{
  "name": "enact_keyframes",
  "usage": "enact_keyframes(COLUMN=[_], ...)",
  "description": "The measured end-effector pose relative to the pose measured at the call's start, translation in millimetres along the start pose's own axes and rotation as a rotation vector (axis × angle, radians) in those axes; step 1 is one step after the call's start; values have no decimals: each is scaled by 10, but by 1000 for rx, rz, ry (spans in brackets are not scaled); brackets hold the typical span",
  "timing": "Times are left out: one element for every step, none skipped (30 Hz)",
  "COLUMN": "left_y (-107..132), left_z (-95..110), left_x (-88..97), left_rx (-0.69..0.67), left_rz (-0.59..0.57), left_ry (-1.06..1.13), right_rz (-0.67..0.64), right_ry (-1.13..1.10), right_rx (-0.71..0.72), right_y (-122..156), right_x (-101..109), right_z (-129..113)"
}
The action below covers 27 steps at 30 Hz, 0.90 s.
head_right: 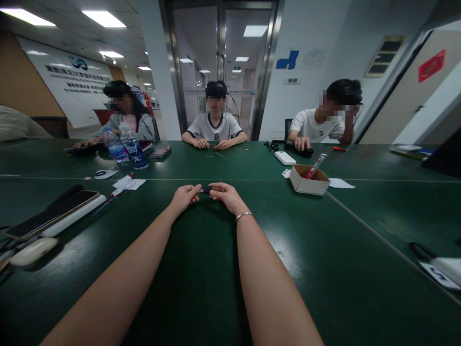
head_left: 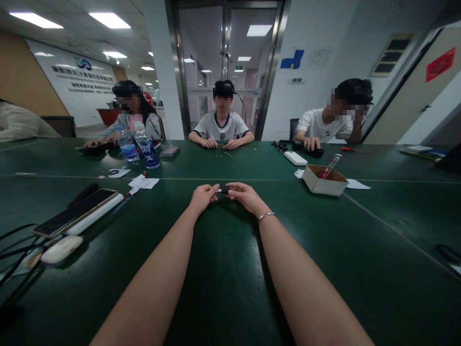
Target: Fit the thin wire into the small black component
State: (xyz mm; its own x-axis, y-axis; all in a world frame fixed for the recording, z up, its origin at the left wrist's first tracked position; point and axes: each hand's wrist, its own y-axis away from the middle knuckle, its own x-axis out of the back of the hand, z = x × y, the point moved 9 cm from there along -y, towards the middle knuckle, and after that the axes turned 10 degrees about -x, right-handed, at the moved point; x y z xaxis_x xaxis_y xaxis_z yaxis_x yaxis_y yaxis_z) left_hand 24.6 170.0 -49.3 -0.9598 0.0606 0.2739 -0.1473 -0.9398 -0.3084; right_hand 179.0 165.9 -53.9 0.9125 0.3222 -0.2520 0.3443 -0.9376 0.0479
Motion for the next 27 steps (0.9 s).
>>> enact_keyframes(left_y=[1,3,6,10,16,23,33,43,53,61,64,63,57,47,35,24,16,11,10,13,18,24,30,34,36,36,35], left_z=[-3,-7,-10,-11,-9,-3,5,13,19,23,24,25,25,26,28,30,34,40,49,62,78,96,117,139,160,176,181], left_x=[4,6,5,4,3,7,11,15,18,17,12,3,-6,-16,-28,-41,-52,-60,-64,-65,-63,-60,-60,-62,-63,-66,-68], left_rx=[3,6,8,10,10,9,9,10,14,16,15,9,-2,-16,-31,-42,-49,-51,-48,-44,-41,-40,-45,-55,-68,-80,-84], left_rz=[3,5,6,5,5,7,8,8,8,6,4,2,3,6,9,9,12,15,20,25,29,31,28,21,15,10,9], left_ry=[-23,-43,-59,-74,-94,-121,-150,-180,-202,-210,-208,-195,-176,-152,-121,-85,-45,-4,32,63,86,103,113,119,122,125,129], right_rz=[-4,-5,-6,-6,-6,-7,-9,-11,-13,-15,-17,-15,-9,2,20,39,58,74,86,94,99,103,106,107,107,106,105], right_ry=[2,4,6,8,10,14,17,20,21,20,17,12,5,-3,-11,-20,-29,-36,-43,-49,-53,-56,-59,-63,-67,-70,-74], right_rx=[1,2,4,8,10,11,10,8,6,5,4,4,3,0,-4,-8,-12,-16,-22,-26,-29,-30,-30,-28,-27,-27,-27], right_y=[-1,-2,-2,-2,-2,-1,0,2,4,7,9,11,11,10,7,4,1,-3,-7,-10,-12,-13,-14,-13,-12,-11,-10], right_x=[-4,-7,-9,-11,-14,-18,-25,-31,-38,-44,-49,-50,-46,-36,-19,1,22,40,55,67,74,80,85,87,87,85,84], right_z=[-1,-3,-6,-10,-15,-18,-21,-23,-25,-27,-29,-30,-30,-28,-23,-18,-12,-6,1,6,9,11,11,9,8,7,7])
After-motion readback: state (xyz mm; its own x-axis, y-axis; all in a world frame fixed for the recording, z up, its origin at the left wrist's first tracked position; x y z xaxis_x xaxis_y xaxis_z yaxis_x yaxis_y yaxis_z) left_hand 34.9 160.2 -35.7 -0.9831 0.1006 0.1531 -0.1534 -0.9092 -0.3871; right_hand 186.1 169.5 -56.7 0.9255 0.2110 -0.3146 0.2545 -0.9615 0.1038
